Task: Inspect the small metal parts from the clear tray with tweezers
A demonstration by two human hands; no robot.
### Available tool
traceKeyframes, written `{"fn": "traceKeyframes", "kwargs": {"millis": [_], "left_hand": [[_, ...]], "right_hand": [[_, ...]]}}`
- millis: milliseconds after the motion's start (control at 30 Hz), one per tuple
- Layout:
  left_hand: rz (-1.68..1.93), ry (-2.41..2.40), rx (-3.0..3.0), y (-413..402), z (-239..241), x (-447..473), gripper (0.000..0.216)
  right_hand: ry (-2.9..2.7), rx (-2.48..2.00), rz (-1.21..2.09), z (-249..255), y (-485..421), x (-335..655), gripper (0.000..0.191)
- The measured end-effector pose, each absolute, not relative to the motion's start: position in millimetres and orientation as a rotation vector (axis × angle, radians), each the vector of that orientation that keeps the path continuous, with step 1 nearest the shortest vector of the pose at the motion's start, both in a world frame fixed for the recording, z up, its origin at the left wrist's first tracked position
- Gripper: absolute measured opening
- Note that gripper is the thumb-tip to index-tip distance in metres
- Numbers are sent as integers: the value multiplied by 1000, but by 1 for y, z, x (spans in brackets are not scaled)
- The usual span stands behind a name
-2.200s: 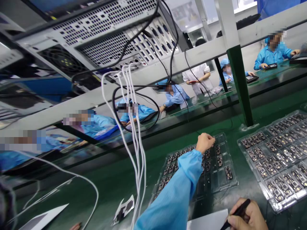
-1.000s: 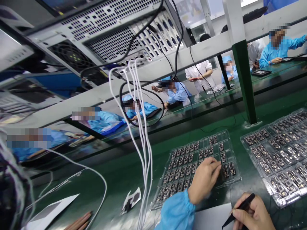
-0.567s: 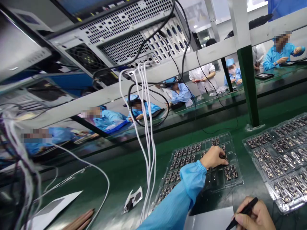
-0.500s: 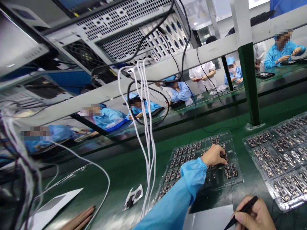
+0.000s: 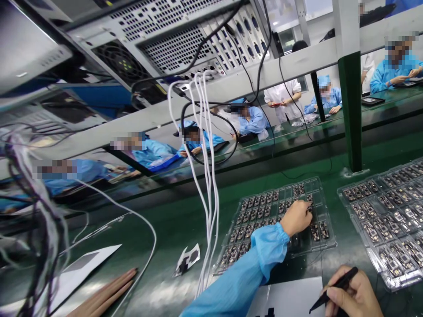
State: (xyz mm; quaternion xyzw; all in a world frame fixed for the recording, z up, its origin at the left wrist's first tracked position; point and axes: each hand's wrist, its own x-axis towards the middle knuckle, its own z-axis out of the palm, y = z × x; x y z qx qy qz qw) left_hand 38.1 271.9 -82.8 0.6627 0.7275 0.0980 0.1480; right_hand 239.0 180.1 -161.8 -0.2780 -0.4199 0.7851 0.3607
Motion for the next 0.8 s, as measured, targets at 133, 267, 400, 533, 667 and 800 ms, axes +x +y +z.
{"fn": "traceKeyframes", "kwargs": {"millis": [133,267,400,533,667,800], "left_hand": [[511,2039,1729,264,-65,22,16],[806,1912,1503,221,-18,1,21],[1315,1525,969,157,-1,2,27],[1274,1427,649,121,-48,32,35],[1242,1309,410,112,-102,61,48],[1253,1238,323,111,-118,69,53]], "right_hand": [[-1021,-690,2026,-161,180,241,30],[-949,-706,1985,-160,180,243,27],[-855,-757,1865,-156,181,244,23],[-812,-801,1798,-150,185,239,19],[-906,-865,1809,-147,188,227,23],[-1056,-959,1762,-147,190,220,30]]}}
